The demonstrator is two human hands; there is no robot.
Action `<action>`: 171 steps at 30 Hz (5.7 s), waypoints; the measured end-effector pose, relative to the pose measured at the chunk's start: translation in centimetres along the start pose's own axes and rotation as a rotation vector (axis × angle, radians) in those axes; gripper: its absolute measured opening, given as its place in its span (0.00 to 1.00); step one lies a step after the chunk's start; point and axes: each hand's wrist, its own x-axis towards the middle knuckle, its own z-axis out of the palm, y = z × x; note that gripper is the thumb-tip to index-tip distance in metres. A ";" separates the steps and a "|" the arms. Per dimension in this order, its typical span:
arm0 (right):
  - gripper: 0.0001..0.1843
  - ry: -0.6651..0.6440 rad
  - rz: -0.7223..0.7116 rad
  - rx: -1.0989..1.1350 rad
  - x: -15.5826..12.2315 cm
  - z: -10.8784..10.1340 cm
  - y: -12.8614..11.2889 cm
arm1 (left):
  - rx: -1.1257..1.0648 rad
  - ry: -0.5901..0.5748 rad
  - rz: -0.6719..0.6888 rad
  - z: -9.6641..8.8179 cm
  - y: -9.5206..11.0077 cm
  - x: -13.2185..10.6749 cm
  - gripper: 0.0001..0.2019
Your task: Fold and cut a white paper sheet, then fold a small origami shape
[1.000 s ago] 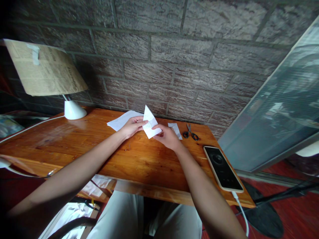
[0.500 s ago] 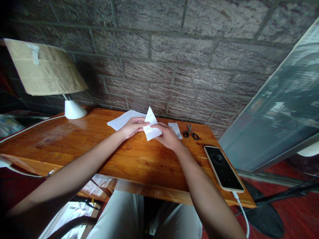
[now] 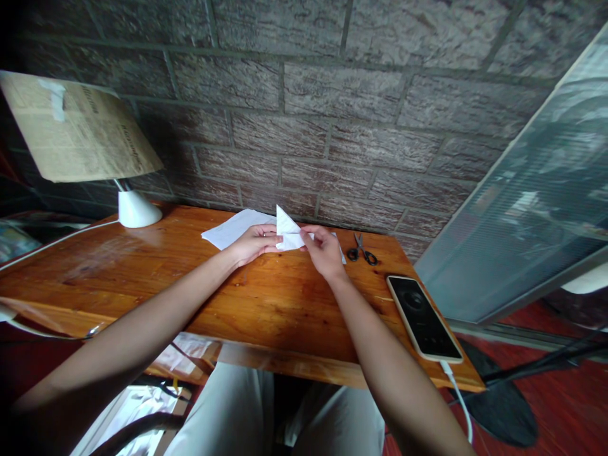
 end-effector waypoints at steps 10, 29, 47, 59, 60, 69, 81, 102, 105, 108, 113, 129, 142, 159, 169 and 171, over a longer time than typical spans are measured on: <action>0.09 -0.275 -0.342 -0.359 -0.5 -0.9 -1.4 | 0.002 0.122 0.055 -0.3 0.2 0.2 0.19; 0.19 -0.016 -0.052 -0.180 -0.3 0.0 -0.4 | -0.015 0.066 -0.009 0.1 -0.1 0.0 0.20; 0.22 0.025 0.013 -0.108 -0.3 0.5 0.0 | 0.023 0.072 0.051 1.4 -0.4 -0.3 0.23; 0.21 -0.002 0.139 -0.016 -0.3 0.6 0.0 | 0.230 -0.022 0.123 1.0 -0.3 -0.1 0.15; 0.21 -0.005 0.156 0.005 -0.3 0.6 0.0 | 0.227 -0.017 0.128 1.0 -0.3 0.0 0.15; 0.21 -0.143 0.336 0.035 -0.7 1.0 0.0 | -0.027 0.186 0.176 0.9 0.2 0.1 0.22; 0.22 -0.075 0.352 0.111 -1.0 1.6 -0.3 | -0.105 0.089 0.024 1.1 0.4 -0.2 0.17; 0.19 -0.014 0.367 0.234 -1.2 2.2 -0.2 | -0.127 0.060 0.045 1.2 0.8 -0.3 0.17; 0.19 -0.010 0.357 0.246 -1.2 2.3 -0.3 | -0.110 0.080 0.063 1.3 0.7 -0.3 0.17; 0.19 -0.007 0.359 0.257 -1.2 2.2 -0.4 | -0.097 0.084 0.087 1.3 0.7 -0.3 0.16; 0.18 -0.014 0.351 0.274 -1.3 2.3 -0.6 | -0.048 0.067 0.130 1.1 0.5 -0.2 0.18; 0.22 -0.219 0.377 0.211 -0.2 -1.2 -2.4 | 0.144 0.156 0.152 1.6 0.4 -0.5 0.18; 0.19 -0.308 0.413 0.289 -0.5 -1.0 -2.2 | 0.219 0.166 0.205 2.2 -0.2 -0.7 0.15; 0.19 -0.318 0.139 0.008 -0.3 -1.0 -1.8 | 0.200 0.150 0.203 2.1 -0.4 -0.5 0.16; 0.21 -0.257 -0.012 -0.119 -0.4 -0.6 -1.9 | 0.282 0.120 0.243 1.9 -0.6 -0.4 0.15; 0.21 -0.253 -0.021 -0.105 -0.3 -0.6 -1.8 | 0.297 0.100 0.243 1.9 -0.6 -0.5 0.16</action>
